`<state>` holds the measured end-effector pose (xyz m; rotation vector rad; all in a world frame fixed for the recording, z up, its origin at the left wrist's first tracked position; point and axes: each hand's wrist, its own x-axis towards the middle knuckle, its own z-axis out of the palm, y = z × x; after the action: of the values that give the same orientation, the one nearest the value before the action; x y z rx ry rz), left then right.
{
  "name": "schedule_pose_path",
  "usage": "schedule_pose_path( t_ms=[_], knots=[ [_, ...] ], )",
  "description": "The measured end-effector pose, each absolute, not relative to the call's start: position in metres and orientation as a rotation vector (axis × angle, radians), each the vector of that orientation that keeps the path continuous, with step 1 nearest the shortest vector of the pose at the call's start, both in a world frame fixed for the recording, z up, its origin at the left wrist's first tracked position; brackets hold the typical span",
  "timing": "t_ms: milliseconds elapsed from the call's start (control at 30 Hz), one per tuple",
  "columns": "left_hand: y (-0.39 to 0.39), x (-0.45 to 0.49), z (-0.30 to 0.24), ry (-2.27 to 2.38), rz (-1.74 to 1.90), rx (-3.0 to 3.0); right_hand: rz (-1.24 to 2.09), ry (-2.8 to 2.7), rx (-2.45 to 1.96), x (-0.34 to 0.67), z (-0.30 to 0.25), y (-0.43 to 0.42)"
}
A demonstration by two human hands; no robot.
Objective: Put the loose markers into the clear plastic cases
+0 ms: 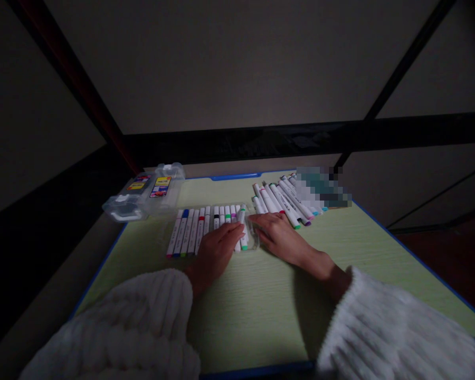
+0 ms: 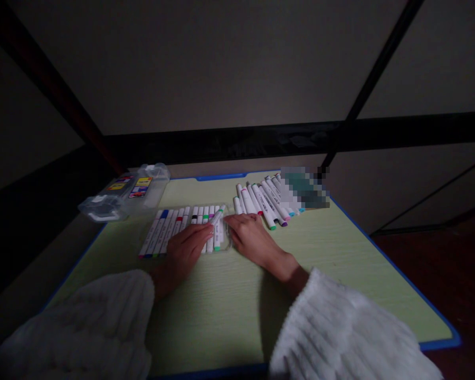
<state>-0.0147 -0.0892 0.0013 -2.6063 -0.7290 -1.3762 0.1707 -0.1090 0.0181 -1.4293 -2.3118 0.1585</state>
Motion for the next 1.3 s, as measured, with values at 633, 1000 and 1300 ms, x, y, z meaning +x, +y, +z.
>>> schedule_pose_path(
  t_ms=[633,1000,1300],
  knots=[
    [-0.093,-0.017,0.008,-0.486,-1.065,-2.561,0.149,-2.322,-1.418,0.17,0.018,-0.109],
    [-0.092,-0.013,0.006,-0.444,-0.872,-2.699,0.131,-2.338,-1.407,0.17,0.018,-0.108],
    [-0.092,-0.013,0.007,-0.441,-0.85,-2.753,0.112,-2.344,-1.386,0.17,0.017,-0.108]
  ],
)
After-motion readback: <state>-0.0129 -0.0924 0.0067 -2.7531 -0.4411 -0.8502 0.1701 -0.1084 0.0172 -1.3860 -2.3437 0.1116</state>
